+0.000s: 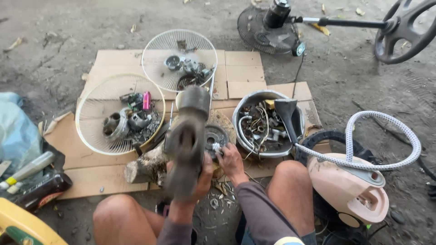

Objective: Disassembling a metal motor assembly using a hammer and a screwdriver on a wooden block

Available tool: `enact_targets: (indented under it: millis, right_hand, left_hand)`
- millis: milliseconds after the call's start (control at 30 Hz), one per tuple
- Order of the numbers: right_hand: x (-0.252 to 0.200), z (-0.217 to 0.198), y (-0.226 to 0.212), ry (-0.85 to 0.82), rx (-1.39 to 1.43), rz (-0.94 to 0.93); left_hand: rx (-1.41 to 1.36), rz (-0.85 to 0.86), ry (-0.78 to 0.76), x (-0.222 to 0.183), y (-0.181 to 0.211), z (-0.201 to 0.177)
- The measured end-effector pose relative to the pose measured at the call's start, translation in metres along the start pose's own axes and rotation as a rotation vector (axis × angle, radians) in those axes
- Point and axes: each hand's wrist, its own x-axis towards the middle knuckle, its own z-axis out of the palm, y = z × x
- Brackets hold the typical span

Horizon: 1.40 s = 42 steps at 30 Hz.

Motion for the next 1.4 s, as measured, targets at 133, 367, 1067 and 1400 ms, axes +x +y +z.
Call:
enact_targets:
  millis: [133, 367, 1067, 1400]
  right_hand:
    - [-0.004, 0.016, 0.017, 0.194, -0.021, -0.116]
    - [0.002, 0.002, 0.003, 0.157, -0.002, -0.118]
    - [-0.008, -0.014, -0.006, 0.047, 0.008, -0.065]
    - [0.002, -0.004, 0.020, 0.028, 0.606, 0.279]
  left_hand:
    - [-0.165, -0.107, -0.194, -0.011, -0.021, 0.013]
    - [0.017, -0.734, -0.412, -0.149, -0.122, 0.063]
    - [0.206, -1.026, -0.610, -0.147, -0.116, 0.054]
    - [0.184, -1.179, -0.657, -0.141, -0.122, 0.035]
